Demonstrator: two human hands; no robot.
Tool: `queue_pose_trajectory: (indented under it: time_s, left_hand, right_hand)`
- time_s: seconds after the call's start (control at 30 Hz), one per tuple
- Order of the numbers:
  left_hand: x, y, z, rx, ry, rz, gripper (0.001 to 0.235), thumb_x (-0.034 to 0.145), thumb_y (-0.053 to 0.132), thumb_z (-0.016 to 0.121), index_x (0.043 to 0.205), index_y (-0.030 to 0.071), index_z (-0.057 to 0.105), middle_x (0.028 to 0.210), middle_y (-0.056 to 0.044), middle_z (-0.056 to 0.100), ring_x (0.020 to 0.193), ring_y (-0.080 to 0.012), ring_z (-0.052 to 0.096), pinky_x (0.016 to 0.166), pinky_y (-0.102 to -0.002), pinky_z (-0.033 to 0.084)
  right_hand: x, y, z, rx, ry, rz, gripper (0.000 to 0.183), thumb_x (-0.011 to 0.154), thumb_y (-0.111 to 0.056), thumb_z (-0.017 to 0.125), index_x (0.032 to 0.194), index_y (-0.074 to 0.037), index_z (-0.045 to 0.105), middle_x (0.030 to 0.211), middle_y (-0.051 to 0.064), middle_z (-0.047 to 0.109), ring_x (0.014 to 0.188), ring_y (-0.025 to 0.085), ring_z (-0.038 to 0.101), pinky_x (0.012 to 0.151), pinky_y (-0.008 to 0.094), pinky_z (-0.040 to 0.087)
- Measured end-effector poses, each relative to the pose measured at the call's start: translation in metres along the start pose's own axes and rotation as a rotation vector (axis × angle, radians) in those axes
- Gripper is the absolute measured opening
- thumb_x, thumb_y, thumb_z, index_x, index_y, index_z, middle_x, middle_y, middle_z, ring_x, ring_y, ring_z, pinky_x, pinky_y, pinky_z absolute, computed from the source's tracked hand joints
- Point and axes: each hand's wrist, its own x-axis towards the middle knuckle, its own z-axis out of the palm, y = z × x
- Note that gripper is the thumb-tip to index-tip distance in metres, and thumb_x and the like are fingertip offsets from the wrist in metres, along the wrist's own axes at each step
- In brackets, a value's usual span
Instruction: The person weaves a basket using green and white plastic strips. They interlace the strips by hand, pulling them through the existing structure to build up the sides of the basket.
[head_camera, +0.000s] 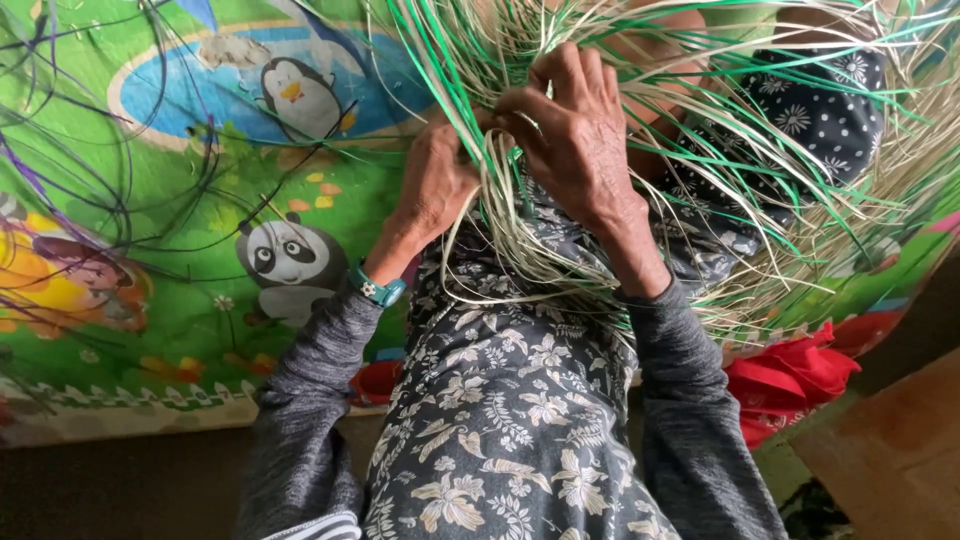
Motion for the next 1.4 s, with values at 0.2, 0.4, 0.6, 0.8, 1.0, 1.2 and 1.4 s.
queue_pose_trajectory:
  time_s: [0.2, 0.4, 0.6, 0.8, 1.0, 1.2, 1.4]
  left_hand:
    - [0.002, -0.012, -0.002, -0.122, -0.102, 0.017, 0.029, 0.070, -0.009, 0.047, 0.092, 0.002, 0.063, 0.049, 0.005, 0.029, 0.042, -0.0063, 0.016, 0.037, -0.024, 0.018]
    - [0.016, -0.014, -0.007, -0.290, -0.115, -0.056, 0.043, 0.083, 0.055, 0.053, 0.078, 0.012, 0.054, 0.063, 0.004, 0.049, 0.046, -0.0060, 0.033, 0.043, -0.019, 0.032]
    - [0.027, -0.002, -0.013, -0.331, -0.082, -0.336, 0.017, 0.081, 0.035, 0.065, 0.082, 0.019, 0.069, 0.079, -0.001, 0.071, 0.060, -0.0082, 0.056, 0.051, -0.023, 0.047]
    - [0.035, 0.012, -0.014, -0.448, -0.149, -0.104, 0.050, 0.078, 0.063, 0.052, 0.084, 0.014, 0.057, 0.049, 0.010, 0.033, 0.039, -0.0032, 0.018, 0.036, -0.018, 0.023]
    - [0.059, 0.021, 0.001, -0.349, -0.029, -0.089, 0.039, 0.080, 0.033, 0.059, 0.061, 0.019, 0.028, 0.055, 0.009, 0.025, 0.052, -0.0045, 0.019, 0.044, -0.025, 0.014]
    - [0.065, 0.027, 0.003, -0.361, -0.064, 0.037, 0.049, 0.069, 0.056, 0.067, 0.067, 0.014, 0.043, 0.059, 0.008, 0.043, 0.054, -0.0048, 0.034, 0.045, -0.022, 0.028]
    - [0.068, 0.033, -0.005, -0.103, -0.034, 0.289, 0.022, 0.094, 0.024, 0.052, 0.077, 0.010, 0.051, 0.064, 0.002, 0.049, 0.049, -0.0070, 0.041, 0.042, -0.020, 0.033]
  right_hand:
    - [0.003, 0.000, 0.008, 0.198, 0.121, 0.129, 0.006, 0.087, -0.006, 0.060, 0.087, -0.005, 0.054, 0.093, 0.009, 0.041, 0.083, 0.021, 0.043, 0.067, 0.032, 0.041]
    - [-0.019, -0.014, -0.025, 0.531, 0.183, 0.455, 0.015, 0.097, -0.022, 0.043, 0.093, -0.008, 0.040, 0.090, 0.006, 0.034, 0.082, 0.017, 0.037, 0.074, 0.034, 0.048]
    - [-0.087, -0.010, 0.005, 0.646, 0.017, 0.238, 0.016, 0.086, 0.007, 0.062, 0.096, -0.005, 0.056, 0.104, 0.010, 0.043, 0.090, 0.020, 0.049, 0.079, 0.030, 0.049]
    - [-0.076, -0.023, 0.003, 0.210, -0.038, 0.290, 0.075, 0.087, -0.064, 0.045, 0.143, -0.018, 0.026, 0.125, 0.016, 0.031, 0.112, 0.027, 0.044, 0.086, 0.050, 0.049]
    - [-0.035, -0.037, 0.005, 0.080, 0.118, 0.289, 0.101, 0.068, -0.075, 0.059, 0.139, -0.009, 0.029, 0.123, 0.015, 0.037, 0.115, 0.028, 0.041, 0.091, 0.044, 0.050]
    - [-0.013, -0.035, -0.034, 0.534, 0.245, 0.371, 0.021, 0.088, -0.022, 0.055, 0.097, -0.004, 0.054, 0.093, 0.009, 0.041, 0.090, 0.020, 0.043, 0.079, 0.033, 0.040]
    - [-0.035, -0.037, -0.050, 1.276, 0.054, 0.485, 0.031, 0.077, -0.033, 0.069, 0.099, -0.013, 0.058, 0.096, -0.003, 0.054, 0.090, 0.008, 0.049, 0.081, 0.022, 0.036]
